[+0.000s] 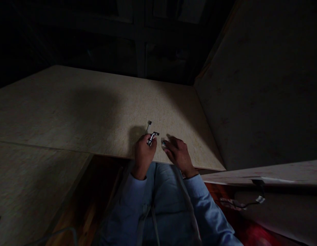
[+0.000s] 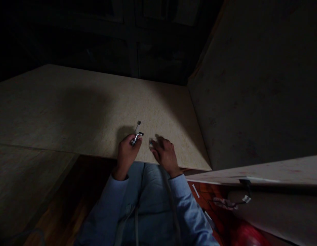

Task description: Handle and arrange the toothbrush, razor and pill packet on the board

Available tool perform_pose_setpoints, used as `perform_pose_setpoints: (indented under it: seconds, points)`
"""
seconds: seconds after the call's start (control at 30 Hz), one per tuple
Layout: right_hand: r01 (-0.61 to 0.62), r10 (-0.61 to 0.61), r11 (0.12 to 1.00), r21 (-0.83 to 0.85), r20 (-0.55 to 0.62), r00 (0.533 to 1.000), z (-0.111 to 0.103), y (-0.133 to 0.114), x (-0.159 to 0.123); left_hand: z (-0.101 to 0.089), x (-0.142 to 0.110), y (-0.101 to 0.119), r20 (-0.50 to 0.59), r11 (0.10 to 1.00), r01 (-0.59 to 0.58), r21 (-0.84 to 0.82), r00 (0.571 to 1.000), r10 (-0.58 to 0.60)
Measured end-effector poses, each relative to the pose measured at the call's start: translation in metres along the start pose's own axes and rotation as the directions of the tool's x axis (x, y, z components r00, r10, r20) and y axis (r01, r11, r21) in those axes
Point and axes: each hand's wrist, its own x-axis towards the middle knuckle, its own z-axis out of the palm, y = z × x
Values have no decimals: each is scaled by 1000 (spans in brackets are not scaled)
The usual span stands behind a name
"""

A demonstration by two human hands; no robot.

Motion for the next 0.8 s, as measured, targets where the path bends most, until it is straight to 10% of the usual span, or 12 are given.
perform_pose_setpoints:
  seconds: [0.8]
  points:
    - [-71, 83, 967, 246, -38, 996, 18, -6, 23, -16, -18, 12, 348, 707, 378, -597, 917, -196]
